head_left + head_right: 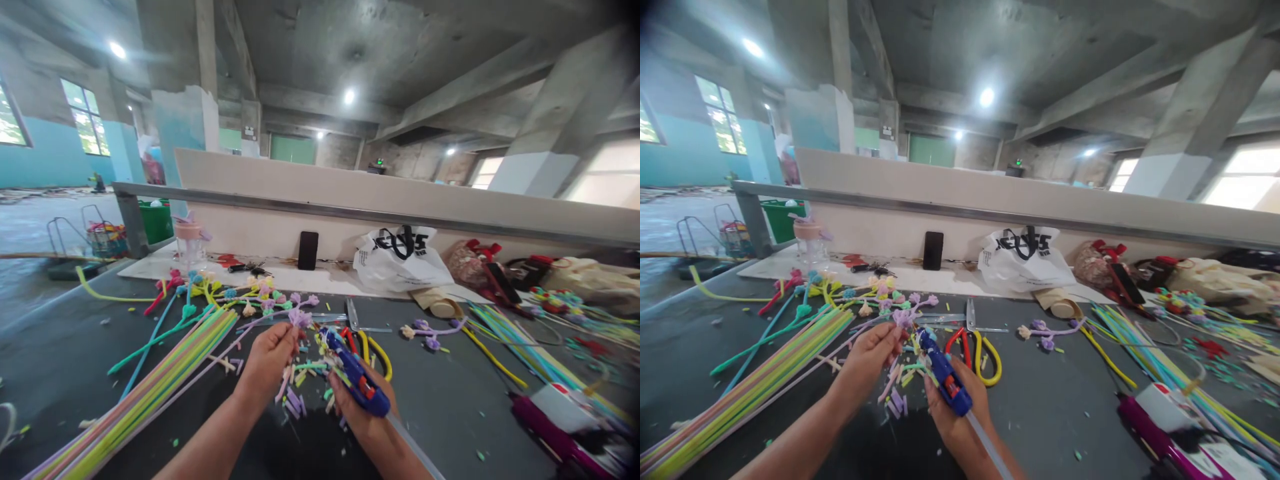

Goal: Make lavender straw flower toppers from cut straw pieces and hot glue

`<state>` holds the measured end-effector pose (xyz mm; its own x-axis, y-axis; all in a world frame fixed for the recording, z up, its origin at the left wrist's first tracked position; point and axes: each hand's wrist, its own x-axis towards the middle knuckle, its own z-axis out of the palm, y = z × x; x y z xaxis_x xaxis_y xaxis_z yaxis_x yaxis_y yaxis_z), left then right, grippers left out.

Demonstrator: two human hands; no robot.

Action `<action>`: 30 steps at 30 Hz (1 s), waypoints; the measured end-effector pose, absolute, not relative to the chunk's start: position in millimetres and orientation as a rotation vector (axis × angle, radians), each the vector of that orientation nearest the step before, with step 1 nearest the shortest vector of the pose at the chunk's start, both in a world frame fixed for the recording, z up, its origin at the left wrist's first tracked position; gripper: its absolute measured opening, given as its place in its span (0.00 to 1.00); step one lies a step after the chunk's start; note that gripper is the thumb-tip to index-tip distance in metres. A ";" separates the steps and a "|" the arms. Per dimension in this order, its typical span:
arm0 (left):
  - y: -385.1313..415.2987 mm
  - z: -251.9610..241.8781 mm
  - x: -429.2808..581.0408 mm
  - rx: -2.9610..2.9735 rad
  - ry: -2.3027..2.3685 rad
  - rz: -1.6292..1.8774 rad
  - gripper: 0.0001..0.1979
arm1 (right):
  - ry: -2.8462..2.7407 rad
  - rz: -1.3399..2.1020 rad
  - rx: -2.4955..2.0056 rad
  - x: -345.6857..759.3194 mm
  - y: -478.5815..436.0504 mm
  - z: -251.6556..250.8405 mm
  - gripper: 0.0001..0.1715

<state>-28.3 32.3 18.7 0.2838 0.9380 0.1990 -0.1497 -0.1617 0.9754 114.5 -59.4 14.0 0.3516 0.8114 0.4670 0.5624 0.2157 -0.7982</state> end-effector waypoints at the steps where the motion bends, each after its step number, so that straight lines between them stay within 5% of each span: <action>1: 32.3 18.9 -28.4 1.349 0.795 1.160 0.16 | -1.345 0.234 -1.460 113.9 -59.2 14.8 0.10; 30: 34.8 15.2 -29.6 1.658 0.928 1.171 0.15 | -1.373 0.154 -1.625 113.6 -54.4 12.2 0.04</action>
<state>-29.6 34.8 15.2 0.2771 0.9124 0.3011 0.0844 -0.3353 0.9383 113.6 -54.4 12.2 0.3571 0.8126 0.4607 0.6905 0.1025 -0.7160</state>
